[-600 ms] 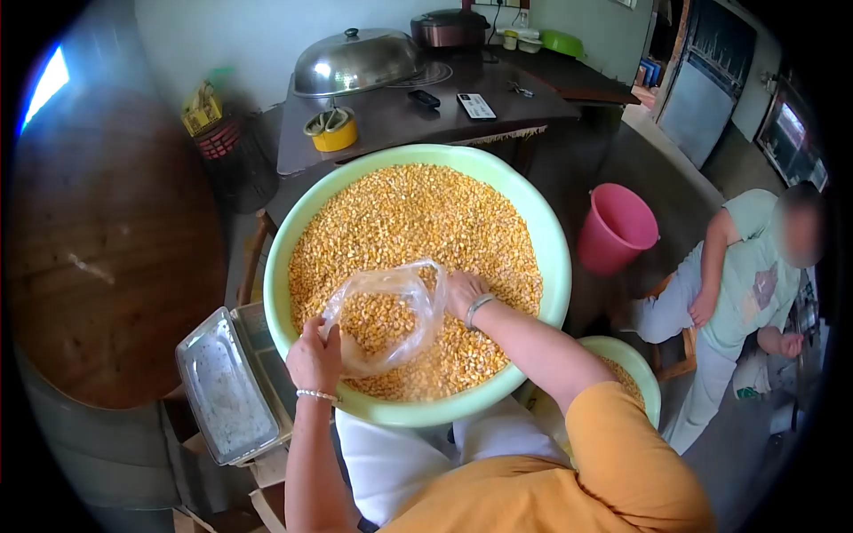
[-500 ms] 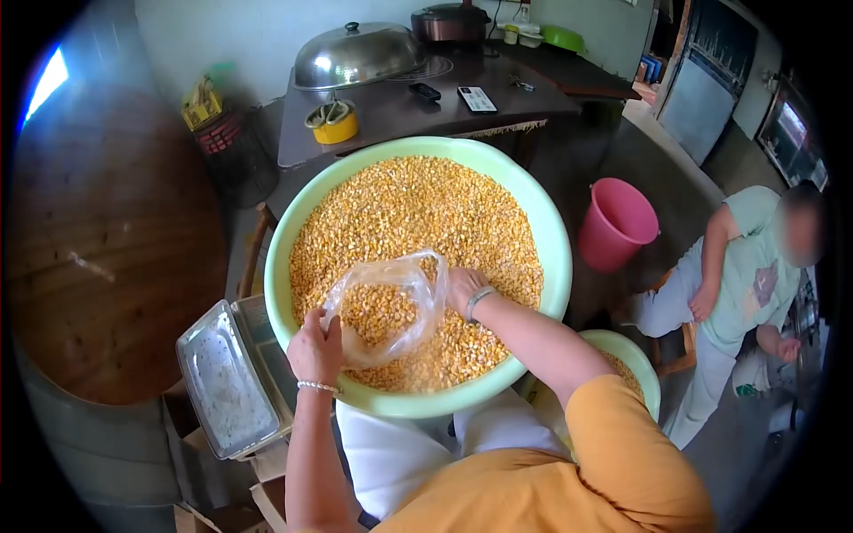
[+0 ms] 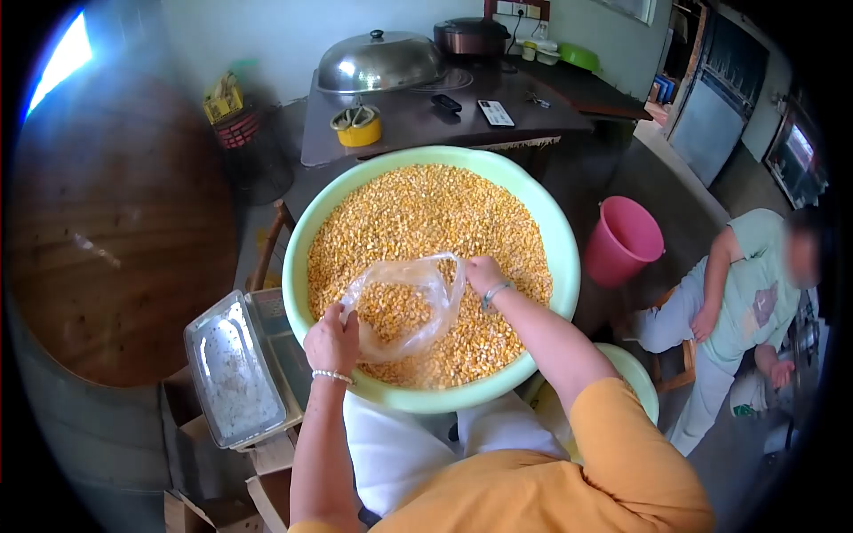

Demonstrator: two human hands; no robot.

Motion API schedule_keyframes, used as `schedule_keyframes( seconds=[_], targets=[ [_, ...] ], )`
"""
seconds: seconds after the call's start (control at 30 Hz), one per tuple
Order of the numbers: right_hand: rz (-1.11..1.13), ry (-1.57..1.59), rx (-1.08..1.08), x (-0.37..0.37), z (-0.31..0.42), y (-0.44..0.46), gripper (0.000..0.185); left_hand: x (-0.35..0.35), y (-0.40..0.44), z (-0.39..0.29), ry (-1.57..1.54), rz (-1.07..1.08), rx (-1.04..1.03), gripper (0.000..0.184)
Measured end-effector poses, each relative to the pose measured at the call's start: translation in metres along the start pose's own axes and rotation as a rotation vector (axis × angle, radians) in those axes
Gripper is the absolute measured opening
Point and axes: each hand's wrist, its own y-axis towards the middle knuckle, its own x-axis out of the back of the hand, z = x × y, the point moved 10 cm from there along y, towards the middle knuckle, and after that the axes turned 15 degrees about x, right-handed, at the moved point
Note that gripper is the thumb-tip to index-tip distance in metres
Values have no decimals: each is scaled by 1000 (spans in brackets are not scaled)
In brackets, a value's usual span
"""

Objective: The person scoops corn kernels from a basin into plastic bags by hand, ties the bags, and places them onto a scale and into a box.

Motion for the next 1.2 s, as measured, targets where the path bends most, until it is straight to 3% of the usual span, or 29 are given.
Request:
schedule_keyframes(
  seconds=[0.03,0.1,0.17,0.3,0.37,0.47,0.53,0.63,0.73,0.87,1.0,1.1,1.2],
  targets=[
    [-39,106,-2,8,21,-5,36,0,-2,0,-8,-6,-8,19],
    [-181,281,-122,10,-3,5,35,3,-3,-2,-16,-26,-26,18],
    [-245,451,14,24,10,19,35,3,-2,-1,-16,-11,-21,18],
    [-199,820,98,52,114,20,32,-3,-3,4,4,-24,-19,15],
    [-16,808,20,27,145,17,30,2,-1,-1,-5,-41,-50,14],
    [285,572,-35,-51,144,4,22,2,-2,0,9,-32,-34,15],
    [524,315,56,-97,140,-12,21,2,-1,0,15,-17,-20,16],
    [470,57,268,-122,123,-2,24,1,0,1,34,-16,-24,15],
    [457,-228,128,-107,101,15,29,2,0,0,2,-32,-37,15],
    [456,-294,331,-100,96,24,20,1,1,2,-30,-48,-45,15],
    [468,-119,383,-94,104,7,22,-2,2,3,-16,-8,-19,15],
    [584,-227,669,-93,141,-30,19,0,3,0,17,-5,-20,16],
    [563,-255,1089,-93,164,-82,13,-2,-2,3,16,-31,-41,16]
  ],
)
